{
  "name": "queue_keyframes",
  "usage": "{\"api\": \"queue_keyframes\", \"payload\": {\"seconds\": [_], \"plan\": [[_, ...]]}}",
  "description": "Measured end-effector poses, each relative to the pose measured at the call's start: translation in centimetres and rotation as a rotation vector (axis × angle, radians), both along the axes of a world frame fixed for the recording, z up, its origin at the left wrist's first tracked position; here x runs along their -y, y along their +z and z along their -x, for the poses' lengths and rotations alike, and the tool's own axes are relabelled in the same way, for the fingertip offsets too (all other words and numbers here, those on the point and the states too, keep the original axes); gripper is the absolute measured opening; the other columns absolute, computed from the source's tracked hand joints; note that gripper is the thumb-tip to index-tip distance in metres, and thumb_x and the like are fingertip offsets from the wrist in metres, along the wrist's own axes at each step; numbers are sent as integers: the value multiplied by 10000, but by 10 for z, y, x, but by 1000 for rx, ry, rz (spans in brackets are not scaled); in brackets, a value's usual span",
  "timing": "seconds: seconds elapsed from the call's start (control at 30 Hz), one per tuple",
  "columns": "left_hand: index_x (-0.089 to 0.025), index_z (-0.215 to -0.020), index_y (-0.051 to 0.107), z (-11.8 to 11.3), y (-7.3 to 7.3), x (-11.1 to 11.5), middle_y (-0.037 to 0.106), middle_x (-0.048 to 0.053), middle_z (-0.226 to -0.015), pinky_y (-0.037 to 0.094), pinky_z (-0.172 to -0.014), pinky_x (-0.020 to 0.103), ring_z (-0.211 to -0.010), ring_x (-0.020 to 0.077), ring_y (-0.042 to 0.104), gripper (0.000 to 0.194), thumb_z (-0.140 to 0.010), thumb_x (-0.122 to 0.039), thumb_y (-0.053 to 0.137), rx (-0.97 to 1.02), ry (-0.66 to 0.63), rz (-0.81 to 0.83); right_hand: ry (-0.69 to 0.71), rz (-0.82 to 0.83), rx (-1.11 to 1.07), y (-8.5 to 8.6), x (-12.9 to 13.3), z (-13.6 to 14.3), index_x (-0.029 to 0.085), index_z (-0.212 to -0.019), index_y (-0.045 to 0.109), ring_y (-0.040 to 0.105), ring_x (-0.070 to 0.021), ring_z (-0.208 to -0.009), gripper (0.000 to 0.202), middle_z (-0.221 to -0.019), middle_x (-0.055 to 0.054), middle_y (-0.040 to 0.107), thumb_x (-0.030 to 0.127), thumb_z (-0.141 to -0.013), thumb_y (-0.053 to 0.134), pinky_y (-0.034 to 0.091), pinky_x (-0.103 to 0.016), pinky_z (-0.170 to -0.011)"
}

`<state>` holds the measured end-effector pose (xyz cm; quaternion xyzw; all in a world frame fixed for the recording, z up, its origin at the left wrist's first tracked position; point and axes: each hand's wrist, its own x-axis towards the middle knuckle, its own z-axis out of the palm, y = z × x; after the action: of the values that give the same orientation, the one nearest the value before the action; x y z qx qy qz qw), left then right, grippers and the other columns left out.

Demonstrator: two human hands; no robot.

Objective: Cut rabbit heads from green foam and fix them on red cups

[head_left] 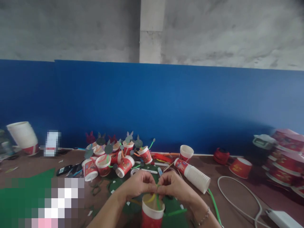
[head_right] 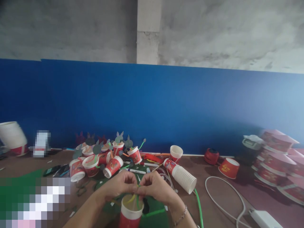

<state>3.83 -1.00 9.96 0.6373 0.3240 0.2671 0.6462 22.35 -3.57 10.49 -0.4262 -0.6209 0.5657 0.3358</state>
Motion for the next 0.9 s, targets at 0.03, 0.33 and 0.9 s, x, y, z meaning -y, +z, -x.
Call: {"api": "queue_keyframes", "payload": {"seconds": [0.03,0.33,0.9], "plan": [[-128,-622,612,-1,1,1,555,-38,-541,311,-519,200,-510,76,443,402,-536,-477,791,28,6,12,4,25,-40,0,0,0,128,-602,615,544,-90,-460,327,-522,-5,643,406,-596,788,378,-196,-472],[-128,-653,570,-6,6,5,543,-28,-582,300,-539,204,-542,80,445,438,-615,-530,739,195,86,62,-66,59,-239,-7,-10,5,138,-610,552,526,-78,-421,434,-469,25,587,479,-531,808,359,-188,-446],[-141,-655,570,-3,13,4,597,-17,-605,378,-578,237,-588,128,536,289,-549,-308,781,14,267,-32,-193,-58,-134,2,-14,-8,130,-723,618,464,-78,-436,467,-597,-31,641,590,-661,666,322,-207,-439]]}}
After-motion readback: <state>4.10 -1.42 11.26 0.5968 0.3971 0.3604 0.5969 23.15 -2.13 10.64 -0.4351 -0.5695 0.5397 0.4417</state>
